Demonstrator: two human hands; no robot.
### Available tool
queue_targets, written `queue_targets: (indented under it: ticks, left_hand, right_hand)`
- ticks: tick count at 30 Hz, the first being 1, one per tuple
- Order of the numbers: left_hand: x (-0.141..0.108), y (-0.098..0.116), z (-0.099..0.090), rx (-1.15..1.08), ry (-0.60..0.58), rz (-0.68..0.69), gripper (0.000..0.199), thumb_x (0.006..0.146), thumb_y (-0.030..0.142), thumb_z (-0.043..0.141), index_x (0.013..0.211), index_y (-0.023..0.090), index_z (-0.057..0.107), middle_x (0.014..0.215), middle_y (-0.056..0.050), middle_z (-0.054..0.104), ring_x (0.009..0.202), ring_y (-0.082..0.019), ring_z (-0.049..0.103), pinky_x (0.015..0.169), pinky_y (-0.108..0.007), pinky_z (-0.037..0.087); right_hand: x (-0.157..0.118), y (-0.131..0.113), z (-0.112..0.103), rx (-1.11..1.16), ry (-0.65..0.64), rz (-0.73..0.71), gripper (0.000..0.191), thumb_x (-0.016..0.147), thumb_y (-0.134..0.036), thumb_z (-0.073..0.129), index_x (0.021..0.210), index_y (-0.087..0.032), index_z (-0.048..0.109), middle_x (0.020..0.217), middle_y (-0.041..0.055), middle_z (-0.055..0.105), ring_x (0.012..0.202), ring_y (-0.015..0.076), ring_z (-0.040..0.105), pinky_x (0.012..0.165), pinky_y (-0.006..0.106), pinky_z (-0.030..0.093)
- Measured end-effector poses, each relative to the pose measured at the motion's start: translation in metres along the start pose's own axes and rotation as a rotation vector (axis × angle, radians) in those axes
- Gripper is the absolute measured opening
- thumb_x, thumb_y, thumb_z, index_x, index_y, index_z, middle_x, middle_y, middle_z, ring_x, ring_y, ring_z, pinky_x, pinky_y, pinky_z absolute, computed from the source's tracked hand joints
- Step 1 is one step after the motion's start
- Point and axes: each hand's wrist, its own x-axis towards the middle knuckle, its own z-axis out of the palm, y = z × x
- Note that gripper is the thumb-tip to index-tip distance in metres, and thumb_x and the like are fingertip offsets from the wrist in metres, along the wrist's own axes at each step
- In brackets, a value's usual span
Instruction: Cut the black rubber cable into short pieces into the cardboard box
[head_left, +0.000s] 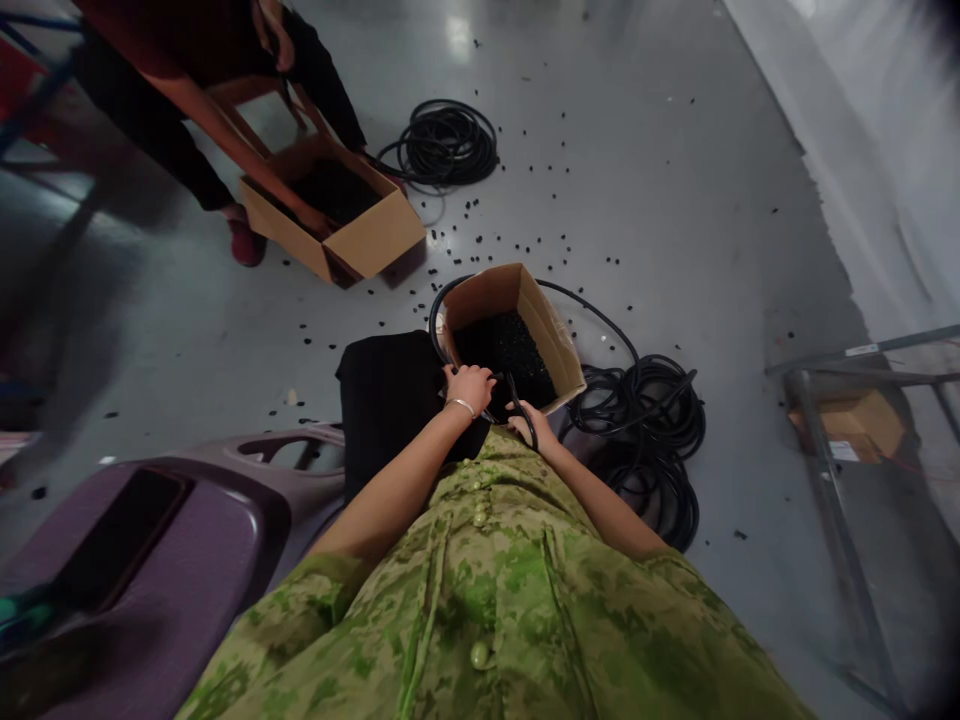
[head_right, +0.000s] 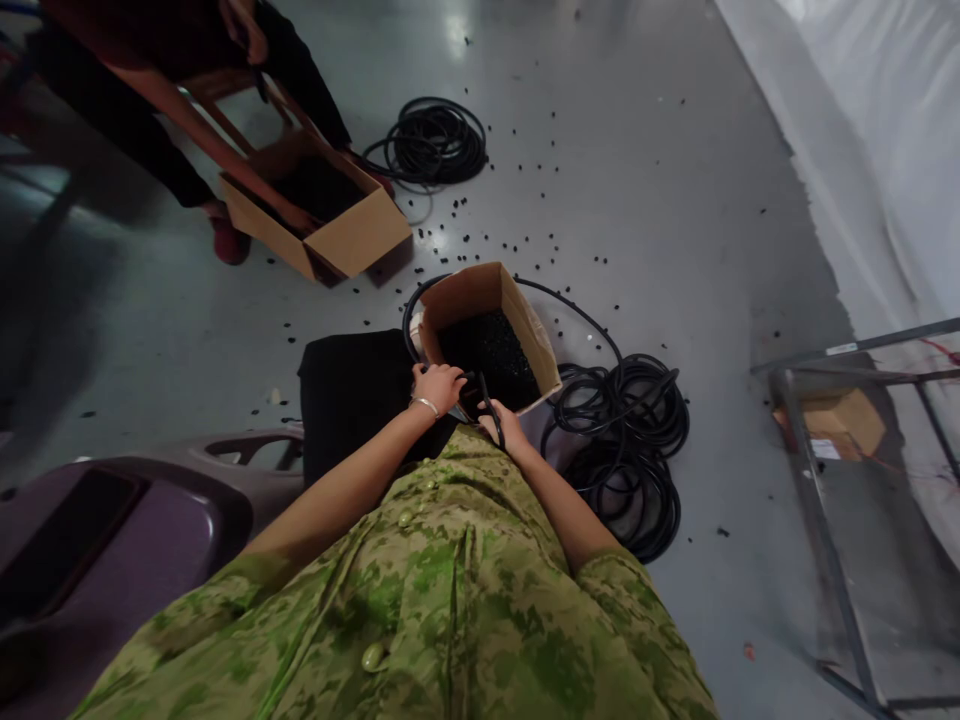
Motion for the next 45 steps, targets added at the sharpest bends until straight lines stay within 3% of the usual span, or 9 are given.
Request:
queue_targets:
  ticks: [10,16,30,45]
  left_hand:
    - [-0.001,0.001,-0.003,-0.006,-0.003,-0.001,0.034,0.1,0.034,0.041,0.113,0.023,0.07,0.12,-0.013,0.072,0.114,-0.031,0.062,0.104,-0.05,0.03]
    - [0.003,0.0,0.003,-0.002,-0.053,0.047,0.033,0.101,0.035,0.041,0.111,0.023,0.07,0.117,-0.011,0.074,0.112,-0.028,0.065,0.097,-0.043,0.034]
    - [0.004,0.0,0.003,-0.059,-0.072,0.035,0.031,0.101,0.032,0.042,0.112,0.025,0.07,0.119,-0.01,0.074,0.114,-0.028,0.066,0.097,-0.043,0.034]
    - [0.007,-0.002,0.006,-0.048,-0.075,0.035,0.032,0.101,0.033,0.042,0.116,0.024,0.069,0.119,-0.01,0.075,0.114,-0.028,0.066,0.097,-0.043,0.035]
  right_hand:
    - [-0.006,-0.016,-0.005,-0.146,-0.016,-0.118,0.027,0.076,-0.03,0.062,0.1,-0.025,0.072,0.079,-0.0029,0.071,0.076,0.02,0.064,0.077,0.03,0.05]
    - [-0.006,-0.013,-0.005,-0.15,-0.004,-0.114,0.029,0.075,-0.033,0.061,0.102,-0.025,0.072,0.078,-0.0033,0.07,0.076,0.0195,0.063,0.077,0.029,0.049]
    - [-0.006,-0.015,-0.006,-0.203,0.005,-0.124,0.03,0.076,-0.032,0.061,0.102,-0.025,0.074,0.074,-0.0036,0.066,0.068,0.0175,0.057,0.073,0.028,0.047]
    - [-0.005,-0.011,-0.007,-0.227,-0.009,-0.193,0.031,0.079,-0.033,0.061,0.105,-0.022,0.072,0.081,-0.0016,0.07,0.071,0.0173,0.061,0.072,0.027,0.049]
